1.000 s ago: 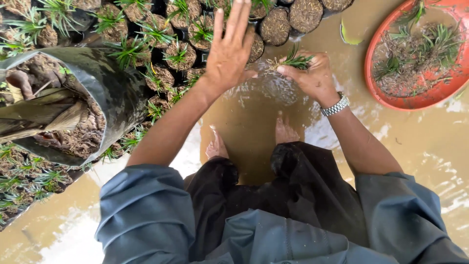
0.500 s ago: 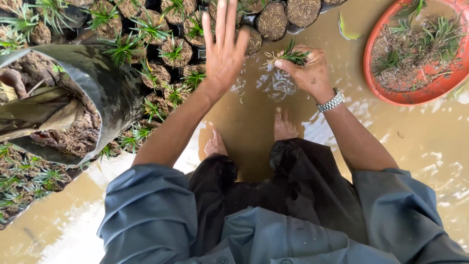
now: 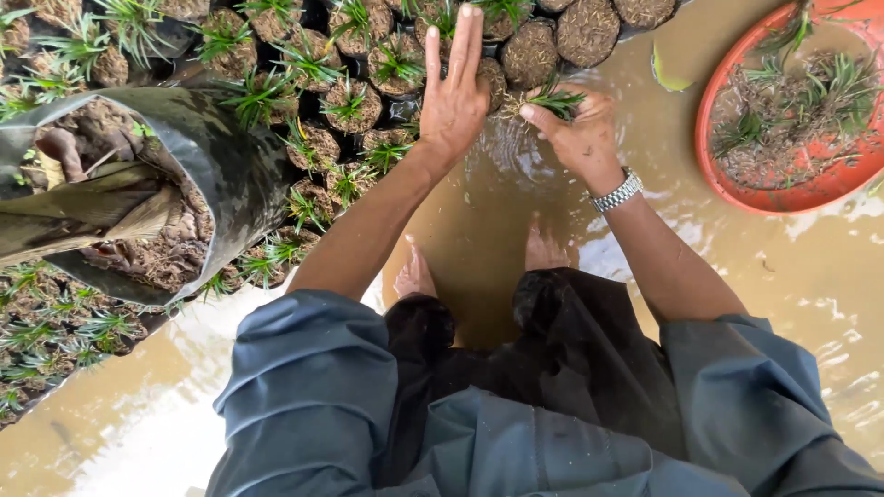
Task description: The person stands barefoot in shallow water and repeatedly pulls small green seedlings from black plastic nursery bags. They wash the roots of the seedlings in the water and place them into a red plastic basin floating nearby.
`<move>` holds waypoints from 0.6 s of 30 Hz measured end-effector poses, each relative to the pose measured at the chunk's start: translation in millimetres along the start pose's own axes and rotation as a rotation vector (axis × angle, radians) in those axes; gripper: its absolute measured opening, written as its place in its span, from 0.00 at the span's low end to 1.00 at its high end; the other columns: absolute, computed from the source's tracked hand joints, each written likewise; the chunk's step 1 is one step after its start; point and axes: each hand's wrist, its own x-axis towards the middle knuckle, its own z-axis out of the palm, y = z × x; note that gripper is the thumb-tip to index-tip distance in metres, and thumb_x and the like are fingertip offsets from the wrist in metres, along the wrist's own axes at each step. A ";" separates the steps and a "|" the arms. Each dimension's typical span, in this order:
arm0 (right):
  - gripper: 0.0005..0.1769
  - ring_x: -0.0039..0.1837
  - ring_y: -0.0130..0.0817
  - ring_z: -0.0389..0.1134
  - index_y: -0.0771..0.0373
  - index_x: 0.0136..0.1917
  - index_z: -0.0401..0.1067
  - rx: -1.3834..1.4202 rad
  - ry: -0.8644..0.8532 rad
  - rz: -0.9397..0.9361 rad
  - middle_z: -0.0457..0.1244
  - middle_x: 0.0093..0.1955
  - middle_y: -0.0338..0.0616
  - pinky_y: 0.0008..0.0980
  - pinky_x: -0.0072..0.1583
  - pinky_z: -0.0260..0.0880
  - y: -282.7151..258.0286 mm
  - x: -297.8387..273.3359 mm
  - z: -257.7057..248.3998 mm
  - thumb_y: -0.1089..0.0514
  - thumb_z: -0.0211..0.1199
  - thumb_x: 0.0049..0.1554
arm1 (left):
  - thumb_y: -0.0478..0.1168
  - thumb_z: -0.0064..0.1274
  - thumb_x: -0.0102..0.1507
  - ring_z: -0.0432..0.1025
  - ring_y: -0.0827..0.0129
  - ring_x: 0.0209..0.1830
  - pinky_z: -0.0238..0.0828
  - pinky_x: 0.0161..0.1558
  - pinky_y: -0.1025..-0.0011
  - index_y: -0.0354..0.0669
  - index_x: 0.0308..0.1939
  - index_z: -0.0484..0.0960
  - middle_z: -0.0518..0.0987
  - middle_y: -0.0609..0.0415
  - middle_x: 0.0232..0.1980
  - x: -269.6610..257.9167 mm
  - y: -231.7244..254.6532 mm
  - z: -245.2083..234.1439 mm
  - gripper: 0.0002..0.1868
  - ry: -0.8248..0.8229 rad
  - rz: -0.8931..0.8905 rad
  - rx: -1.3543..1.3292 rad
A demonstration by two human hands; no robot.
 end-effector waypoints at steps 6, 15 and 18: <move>0.10 0.38 0.27 0.73 0.62 0.49 0.80 0.098 0.050 0.109 0.71 0.42 0.41 0.21 0.37 0.79 -5.1 6.9 0.3 0.55 0.74 0.59 | 0.29 0.55 0.68 0.16 0.45 0.85 0.16 0.80 0.34 0.44 0.34 0.82 0.27 0.39 0.86 -5.1 6.9 -3.7 0.09 -0.111 -0.097 -0.108; 0.11 0.42 0.20 0.71 0.59 0.45 0.79 0.161 0.111 0.201 0.71 0.42 0.34 0.25 0.41 0.82 -8.9 30.1 27.1 0.52 0.75 0.55 | 0.39 0.60 0.62 0.21 0.38 0.84 0.23 0.79 0.30 0.52 0.29 0.87 0.30 0.42 0.86 14.4 -9.5 -15.2 0.07 -0.160 -0.112 -0.013; 0.04 0.41 0.20 0.74 0.54 0.45 0.82 -0.109 0.098 0.133 0.75 0.43 0.33 0.21 0.43 0.76 -3.9 30.4 35.6 0.56 0.74 0.56 | 0.35 0.58 0.63 0.20 0.38 0.83 0.16 0.77 0.32 0.54 0.33 0.88 0.31 0.42 0.87 3.9 -22.8 -38.4 0.08 -0.215 -0.043 0.056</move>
